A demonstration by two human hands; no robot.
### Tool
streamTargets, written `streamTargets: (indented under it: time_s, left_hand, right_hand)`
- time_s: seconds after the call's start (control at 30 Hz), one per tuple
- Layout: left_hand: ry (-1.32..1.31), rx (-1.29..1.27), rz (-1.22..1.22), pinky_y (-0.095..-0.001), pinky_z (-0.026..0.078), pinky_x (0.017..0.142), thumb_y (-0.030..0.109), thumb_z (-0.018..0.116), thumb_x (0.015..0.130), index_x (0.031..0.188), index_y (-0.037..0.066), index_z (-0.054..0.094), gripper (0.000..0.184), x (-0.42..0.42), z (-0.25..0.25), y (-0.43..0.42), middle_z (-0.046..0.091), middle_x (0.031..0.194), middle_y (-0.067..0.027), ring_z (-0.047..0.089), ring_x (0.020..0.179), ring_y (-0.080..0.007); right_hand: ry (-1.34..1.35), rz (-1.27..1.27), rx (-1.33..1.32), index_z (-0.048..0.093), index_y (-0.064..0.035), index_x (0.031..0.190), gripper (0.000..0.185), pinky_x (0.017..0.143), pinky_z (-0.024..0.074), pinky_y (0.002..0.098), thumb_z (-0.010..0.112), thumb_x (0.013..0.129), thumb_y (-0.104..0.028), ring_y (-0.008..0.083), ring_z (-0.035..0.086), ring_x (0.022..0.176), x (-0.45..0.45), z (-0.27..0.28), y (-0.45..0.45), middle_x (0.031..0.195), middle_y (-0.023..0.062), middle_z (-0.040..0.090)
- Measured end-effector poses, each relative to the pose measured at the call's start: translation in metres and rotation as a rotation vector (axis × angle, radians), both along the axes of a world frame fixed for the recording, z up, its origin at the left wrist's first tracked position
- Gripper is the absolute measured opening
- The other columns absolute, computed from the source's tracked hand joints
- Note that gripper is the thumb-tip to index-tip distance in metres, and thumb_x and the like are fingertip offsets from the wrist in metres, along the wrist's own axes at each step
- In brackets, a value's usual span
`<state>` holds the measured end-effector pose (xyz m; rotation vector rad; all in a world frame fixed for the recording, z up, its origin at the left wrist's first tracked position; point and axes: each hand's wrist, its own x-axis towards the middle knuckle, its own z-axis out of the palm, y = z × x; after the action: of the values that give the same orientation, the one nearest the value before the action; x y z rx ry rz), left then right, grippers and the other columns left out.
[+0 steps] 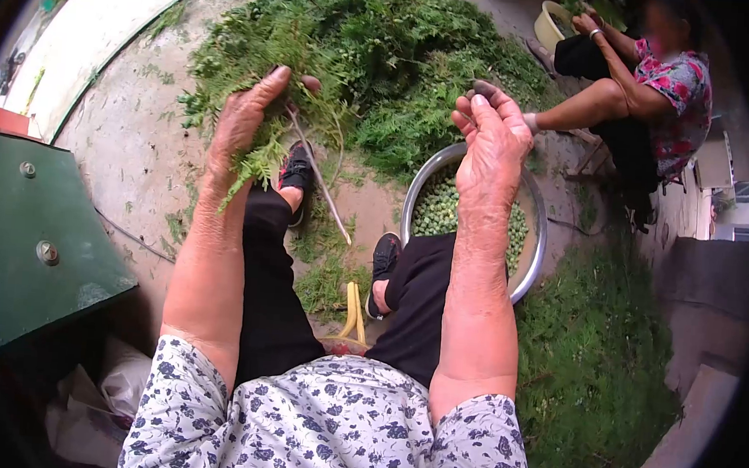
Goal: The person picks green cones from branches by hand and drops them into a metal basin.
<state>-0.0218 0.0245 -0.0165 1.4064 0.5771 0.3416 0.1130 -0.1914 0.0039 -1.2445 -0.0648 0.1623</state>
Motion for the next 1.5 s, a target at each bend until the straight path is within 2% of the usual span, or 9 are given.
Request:
streamTargets:
  time_s: [0.17, 0.3, 0.43, 0.5, 0.6, 0.67, 0.73, 1.27, 1.5]
  left_hand:
    - [-0.102, -0.172, -0.113, -0.0230, 0.041, 0.072, 0.031, 0.055, 0.086, 0.091, 0.005, 0.068, 0.029, -0.004, 0.010, -0.019, 0.063, 0.086, 0.0008, 0.052, 0.074, -0.0087]
    - [-0.042, -0.312, -0.181, -0.0195, 0.038, 0.055, 0.032, 0.054, 0.087, 0.097, 0.008, 0.066, 0.029, -0.004, 0.016, -0.022, 0.058, 0.075, 0.0031, 0.047, 0.061, -0.0047]
    - [-0.144, -0.170, -0.190, -0.0214, 0.043, 0.064, 0.029, 0.058, 0.085, 0.097, 0.007, 0.066, 0.026, 0.007, 0.003, -0.021, 0.061, 0.087, -0.0003, 0.053, 0.070, -0.0073]
    - [-0.137, -0.026, 0.011, -0.0231, 0.045, 0.069, 0.027, 0.063, 0.082, 0.098, 0.005, 0.065, 0.028, 0.013, 0.002, -0.029, 0.063, 0.090, -0.0017, 0.055, 0.076, -0.0085]
    - [-0.100, -0.026, 0.055, -0.0272, 0.044, 0.082, 0.031, 0.065, 0.080, 0.104, 0.003, 0.062, 0.036, 0.018, 0.007, -0.034, 0.062, 0.099, -0.0041, 0.055, 0.091, -0.0119]
    - [-0.018, -0.557, 0.014, -0.0251, 0.044, 0.077, 0.035, 0.059, 0.084, 0.104, 0.004, 0.062, 0.037, 0.018, 0.011, -0.027, 0.063, 0.093, -0.0046, 0.056, 0.083, -0.0121]
    - [-0.185, -0.544, 0.109, -0.0256, 0.045, 0.076, 0.034, 0.055, 0.087, 0.100, 0.003, 0.063, 0.035, 0.027, 0.019, -0.033, 0.064, 0.090, -0.0056, 0.058, 0.078, -0.0135]
    - [-0.331, -0.693, 0.090, -0.0335, 0.049, 0.071, 0.029, 0.054, 0.088, 0.095, 0.002, 0.060, 0.028, 0.058, -0.001, 0.014, 0.063, 0.086, -0.0068, 0.060, 0.076, -0.0191]
    - [-0.417, -0.616, 0.024, -0.0324, 0.048, 0.073, 0.028, 0.054, 0.088, 0.097, 0.002, 0.060, 0.028, 0.048, 0.000, 0.017, 0.063, 0.089, -0.0062, 0.059, 0.079, -0.0182]
  right_hand:
    - [0.006, 0.240, -0.022, 0.056, -0.0002, 0.100, 0.017, 0.069, 0.0504, 0.0269, 0.057, 0.083, -0.003, 0.0153, 0.060, 0.079, -0.023, 0.018, 0.064, 0.089, 0.0057, 0.060]
    - [-0.114, 0.277, -0.051, 0.058, -0.0002, 0.101, 0.018, 0.072, 0.0465, 0.0235, 0.059, 0.083, -0.005, 0.0106, 0.056, 0.079, -0.025, 0.019, 0.093, 0.088, 0.0031, 0.059]
    - [-0.170, 0.451, -0.066, 0.056, -0.0011, 0.107, 0.029, 0.072, 0.0447, 0.0237, 0.064, 0.079, -0.003, 0.0095, 0.053, 0.078, -0.021, 0.011, 0.101, 0.085, 0.0021, 0.059]
    - [-0.076, 0.544, -0.009, 0.058, -0.0007, 0.103, 0.026, 0.067, 0.0437, 0.0211, 0.063, 0.078, -0.001, 0.0071, 0.053, 0.073, -0.019, 0.006, 0.098, 0.083, 0.0002, 0.060]
    - [-0.068, 0.459, 0.049, 0.059, -0.0012, 0.100, 0.021, 0.074, 0.0445, 0.0215, 0.062, 0.079, 0.000, 0.0083, 0.055, 0.079, -0.011, -0.004, 0.092, 0.088, 0.0011, 0.062]
    - [0.001, 0.430, 0.103, 0.060, -0.0016, 0.097, 0.017, 0.070, 0.0447, 0.0210, 0.060, 0.080, 0.001, 0.0077, 0.055, 0.076, -0.006, -0.001, 0.085, 0.087, 0.0009, 0.062]
    - [0.024, 0.398, 0.175, 0.060, -0.0018, 0.098, 0.017, 0.068, 0.0447, 0.0204, 0.059, 0.081, 0.001, 0.0074, 0.055, 0.075, 0.001, 0.000, 0.079, 0.086, 0.0006, 0.062]
    - [0.061, 0.110, 0.185, 0.059, -0.0031, 0.098, 0.016, 0.059, 0.0468, 0.0198, 0.060, 0.084, -0.011, 0.0080, 0.057, 0.070, 0.043, 0.005, 0.061, 0.083, 0.0014, 0.061]
    - [0.108, 0.355, 0.189, 0.058, -0.0021, 0.105, 0.027, 0.069, 0.0428, 0.0202, 0.065, 0.081, -0.011, 0.0064, 0.052, 0.078, 0.022, 0.017, 0.073, 0.086, -0.0010, 0.059]
